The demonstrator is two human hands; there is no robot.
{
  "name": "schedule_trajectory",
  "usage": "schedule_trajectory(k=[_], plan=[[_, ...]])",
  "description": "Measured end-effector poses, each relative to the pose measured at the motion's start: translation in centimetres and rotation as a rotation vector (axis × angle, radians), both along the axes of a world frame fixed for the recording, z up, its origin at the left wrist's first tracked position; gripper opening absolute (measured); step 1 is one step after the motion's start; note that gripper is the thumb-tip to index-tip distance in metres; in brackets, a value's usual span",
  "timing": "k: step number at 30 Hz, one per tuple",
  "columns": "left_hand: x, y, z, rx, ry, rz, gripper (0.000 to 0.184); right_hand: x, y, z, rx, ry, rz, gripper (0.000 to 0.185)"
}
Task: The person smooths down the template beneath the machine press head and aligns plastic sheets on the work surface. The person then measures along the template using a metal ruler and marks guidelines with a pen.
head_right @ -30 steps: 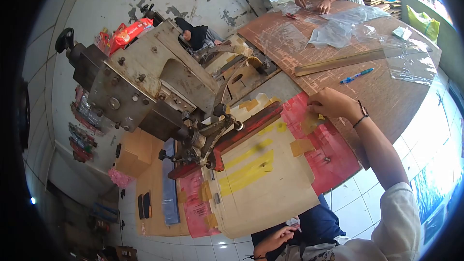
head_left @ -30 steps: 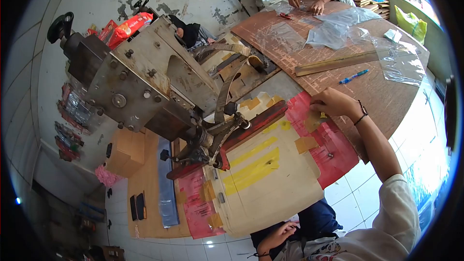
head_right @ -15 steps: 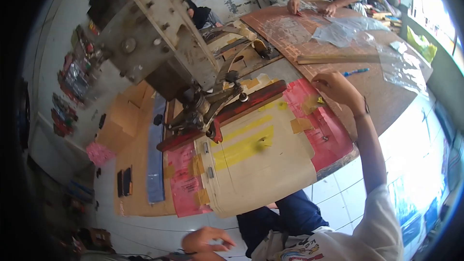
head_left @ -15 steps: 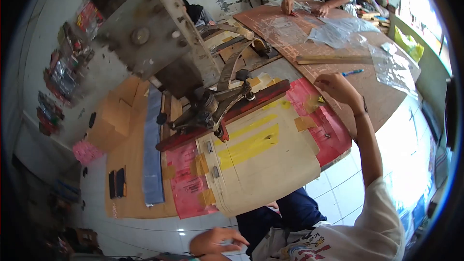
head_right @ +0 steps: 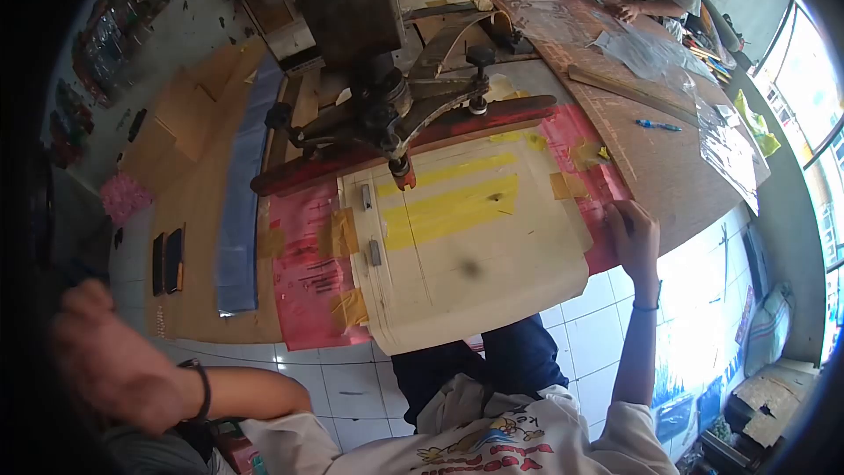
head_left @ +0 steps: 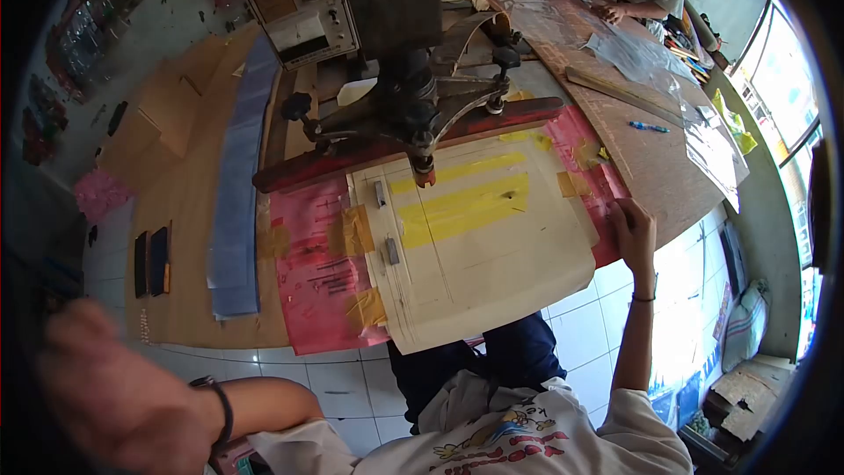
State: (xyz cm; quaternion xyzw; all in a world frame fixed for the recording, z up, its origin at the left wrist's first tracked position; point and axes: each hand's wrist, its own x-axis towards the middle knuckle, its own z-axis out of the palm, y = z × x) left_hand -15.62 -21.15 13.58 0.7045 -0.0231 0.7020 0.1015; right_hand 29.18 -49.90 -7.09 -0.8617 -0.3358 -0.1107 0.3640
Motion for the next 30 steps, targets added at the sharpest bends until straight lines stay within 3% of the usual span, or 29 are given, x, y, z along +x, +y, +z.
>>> schedule_trajectory(k=[2,7,9,30], plan=[[-1.5,0.7,1.8,0.057,-0.159,-0.113,0.049,0.4,1.0,-1.1,0.019,-0.168,-0.052,0.016],[-3.7,2.1,2.5,0.064,-0.109,-0.329,0.049,0.4,1.0,-1.4,-0.022,-0.086,-0.113,0.017],[-3.4,2.9,2.7,0.055,-0.094,-0.362,0.049,0.6,1.1,-1.5,0.007,-0.173,-0.084,0.017],[-5.0,1.0,2.9,0.040,-0.130,-0.396,0.049,1.1,0.6,-2.4,0.024,-0.194,-0.067,0.019]])
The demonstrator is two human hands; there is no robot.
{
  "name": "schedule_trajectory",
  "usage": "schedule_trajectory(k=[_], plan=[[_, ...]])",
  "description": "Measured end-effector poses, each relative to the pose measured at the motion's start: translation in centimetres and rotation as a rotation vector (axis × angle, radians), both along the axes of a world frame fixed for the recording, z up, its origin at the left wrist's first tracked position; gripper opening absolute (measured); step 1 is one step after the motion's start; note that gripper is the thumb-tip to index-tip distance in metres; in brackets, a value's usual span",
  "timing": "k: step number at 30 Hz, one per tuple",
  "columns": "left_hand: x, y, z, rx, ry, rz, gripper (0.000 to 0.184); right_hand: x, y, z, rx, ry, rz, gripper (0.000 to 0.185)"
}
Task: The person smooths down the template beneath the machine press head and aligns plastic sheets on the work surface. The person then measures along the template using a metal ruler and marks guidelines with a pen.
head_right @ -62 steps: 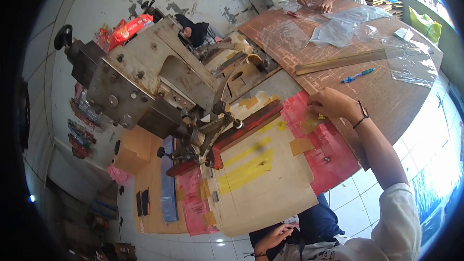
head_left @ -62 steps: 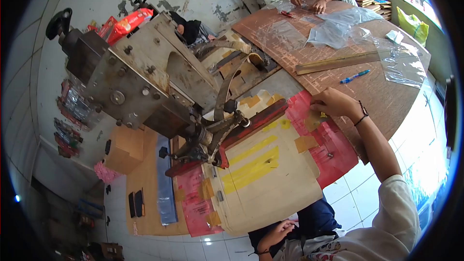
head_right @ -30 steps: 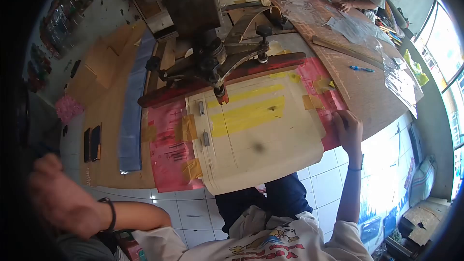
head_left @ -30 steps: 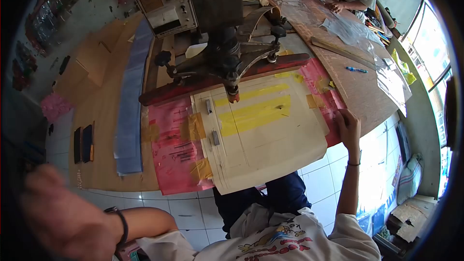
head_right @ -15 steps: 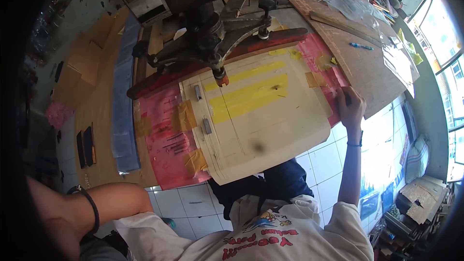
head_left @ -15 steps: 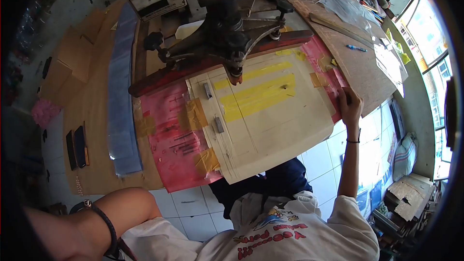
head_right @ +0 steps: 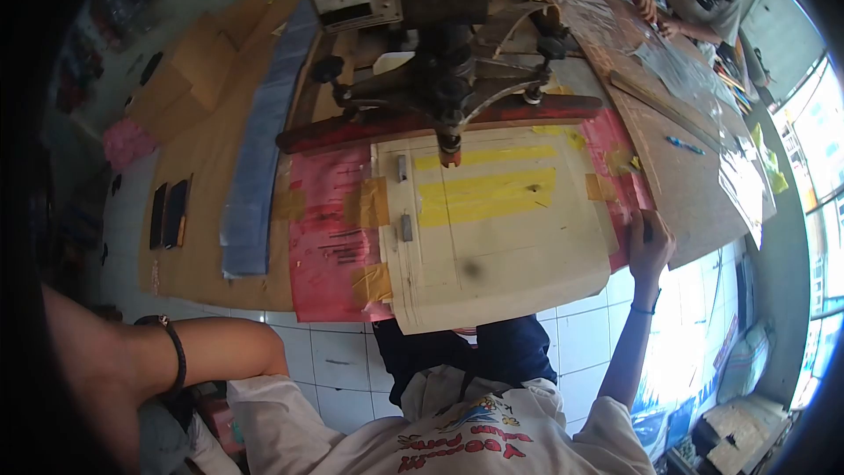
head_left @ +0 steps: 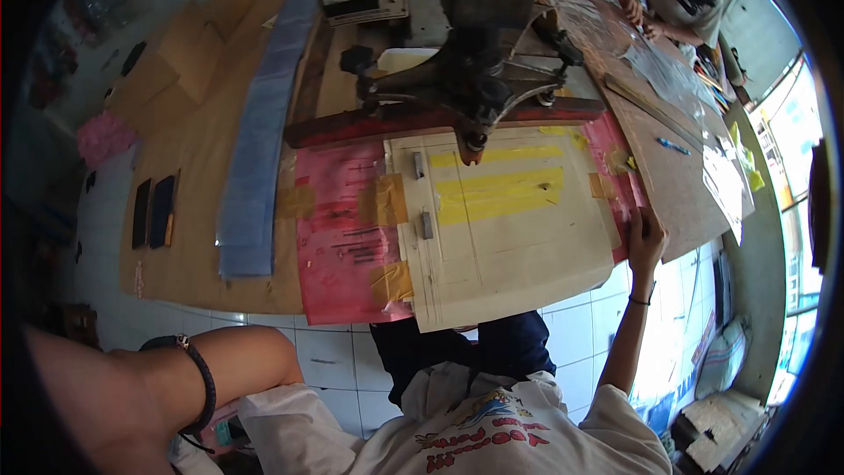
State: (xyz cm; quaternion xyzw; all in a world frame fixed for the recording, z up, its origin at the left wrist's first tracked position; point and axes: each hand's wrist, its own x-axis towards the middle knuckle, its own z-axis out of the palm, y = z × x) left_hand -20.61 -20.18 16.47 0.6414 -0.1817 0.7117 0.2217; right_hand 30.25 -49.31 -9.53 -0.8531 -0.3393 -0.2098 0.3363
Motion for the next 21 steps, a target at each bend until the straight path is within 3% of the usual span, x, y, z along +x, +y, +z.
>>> schedule_trajectory(k=[21], plan=[[-1.2,-4.4,1.0,0.032,-0.014,-0.006,0.049,-0.5,0.1,0.5,0.061,-0.031,0.046,0.015]])
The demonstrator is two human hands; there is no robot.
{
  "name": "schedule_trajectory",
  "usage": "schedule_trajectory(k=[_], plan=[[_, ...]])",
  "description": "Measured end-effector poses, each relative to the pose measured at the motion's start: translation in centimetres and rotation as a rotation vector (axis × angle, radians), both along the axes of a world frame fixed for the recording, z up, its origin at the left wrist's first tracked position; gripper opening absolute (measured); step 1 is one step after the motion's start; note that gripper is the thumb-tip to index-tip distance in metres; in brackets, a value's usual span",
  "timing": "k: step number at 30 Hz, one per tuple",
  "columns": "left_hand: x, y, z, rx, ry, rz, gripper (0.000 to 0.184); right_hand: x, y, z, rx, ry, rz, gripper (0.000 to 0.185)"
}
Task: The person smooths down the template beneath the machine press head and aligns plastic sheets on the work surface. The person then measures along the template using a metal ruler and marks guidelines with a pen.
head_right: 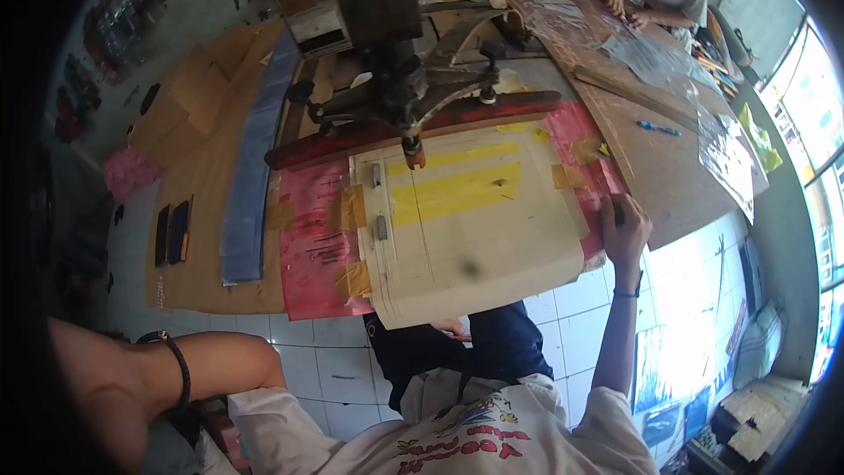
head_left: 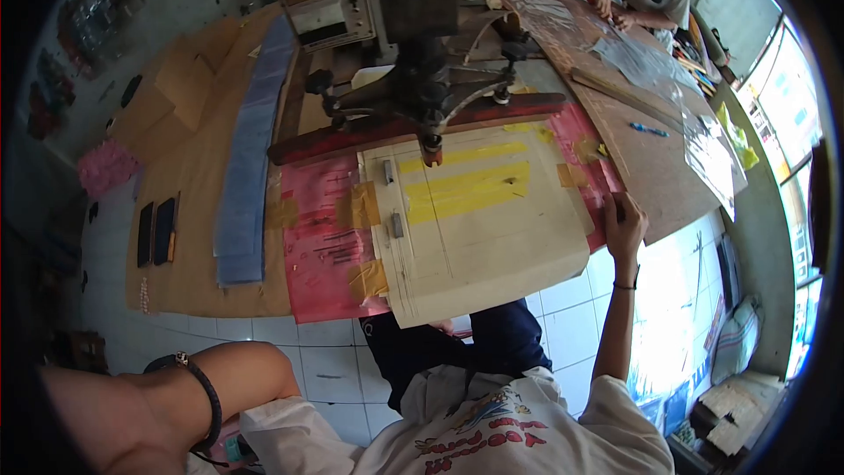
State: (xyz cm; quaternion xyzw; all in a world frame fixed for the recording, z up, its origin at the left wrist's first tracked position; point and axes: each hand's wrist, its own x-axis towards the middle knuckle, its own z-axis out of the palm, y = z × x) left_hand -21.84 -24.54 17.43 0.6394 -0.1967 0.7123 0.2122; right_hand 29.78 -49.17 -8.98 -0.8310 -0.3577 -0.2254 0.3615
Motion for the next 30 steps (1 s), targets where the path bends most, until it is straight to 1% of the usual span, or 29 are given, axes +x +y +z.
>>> schedule_trajectory(k=[6,16,30], plan=[[1.0,0.2,0.0,-0.001,0.001,-0.034,0.049,-0.2,0.0,0.2,0.031,-0.019,0.029,0.013],[1.7,0.7,-0.8,-0.029,-0.002,-0.075,0.050,-0.2,-0.4,0.1,-0.004,-0.012,0.012,0.016],[0.2,0.4,-1.9,-0.038,-0.053,-0.093,0.050,-0.3,-0.4,0.0,-0.001,0.009,0.008,0.017]])
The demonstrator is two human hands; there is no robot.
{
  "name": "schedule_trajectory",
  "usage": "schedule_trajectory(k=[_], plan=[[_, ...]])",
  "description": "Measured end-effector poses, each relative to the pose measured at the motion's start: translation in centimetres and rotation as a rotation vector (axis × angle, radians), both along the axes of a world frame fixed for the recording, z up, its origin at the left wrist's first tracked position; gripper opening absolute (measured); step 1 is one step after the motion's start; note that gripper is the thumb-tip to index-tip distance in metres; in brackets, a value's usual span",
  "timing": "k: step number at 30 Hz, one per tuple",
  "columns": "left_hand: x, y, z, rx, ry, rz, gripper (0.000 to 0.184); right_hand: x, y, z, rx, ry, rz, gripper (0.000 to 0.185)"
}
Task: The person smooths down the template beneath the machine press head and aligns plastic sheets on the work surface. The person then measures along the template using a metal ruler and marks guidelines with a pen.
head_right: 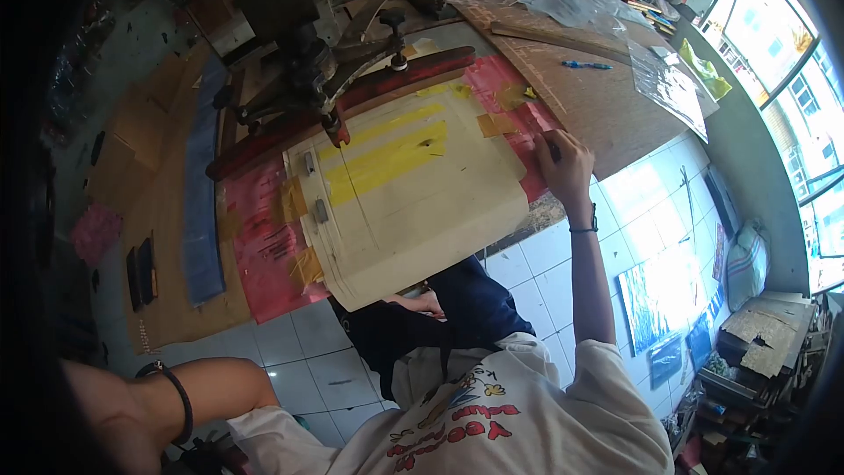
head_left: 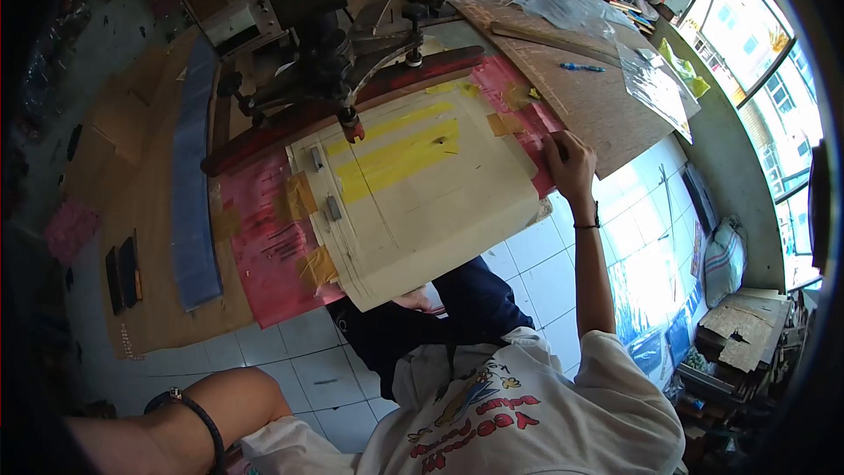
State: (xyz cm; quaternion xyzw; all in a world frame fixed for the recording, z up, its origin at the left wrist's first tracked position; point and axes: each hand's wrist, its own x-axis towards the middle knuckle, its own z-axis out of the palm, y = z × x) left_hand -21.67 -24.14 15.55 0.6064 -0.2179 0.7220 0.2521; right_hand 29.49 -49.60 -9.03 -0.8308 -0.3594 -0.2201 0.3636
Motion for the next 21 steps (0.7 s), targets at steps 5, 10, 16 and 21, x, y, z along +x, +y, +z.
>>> schedule_trajectory(k=[5,10,16,21], plan=[[-0.6,-0.4,-0.1,0.005,0.008,0.027,0.050,-0.3,0.4,0.3,0.003,-0.011,-0.007,0.014],[-1.6,-1.2,-0.2,0.005,-0.019,0.065,0.050,-0.1,0.3,0.0,0.003,-0.020,-0.011,0.015],[-3.7,-2.4,-0.8,0.011,-0.119,0.143,0.050,0.5,0.1,-0.7,0.015,-0.029,0.016,0.016],[-2.6,-0.8,-3.8,-0.092,-0.144,0.406,0.051,0.9,0.1,-1.2,-0.017,-0.011,-0.013,0.019]])
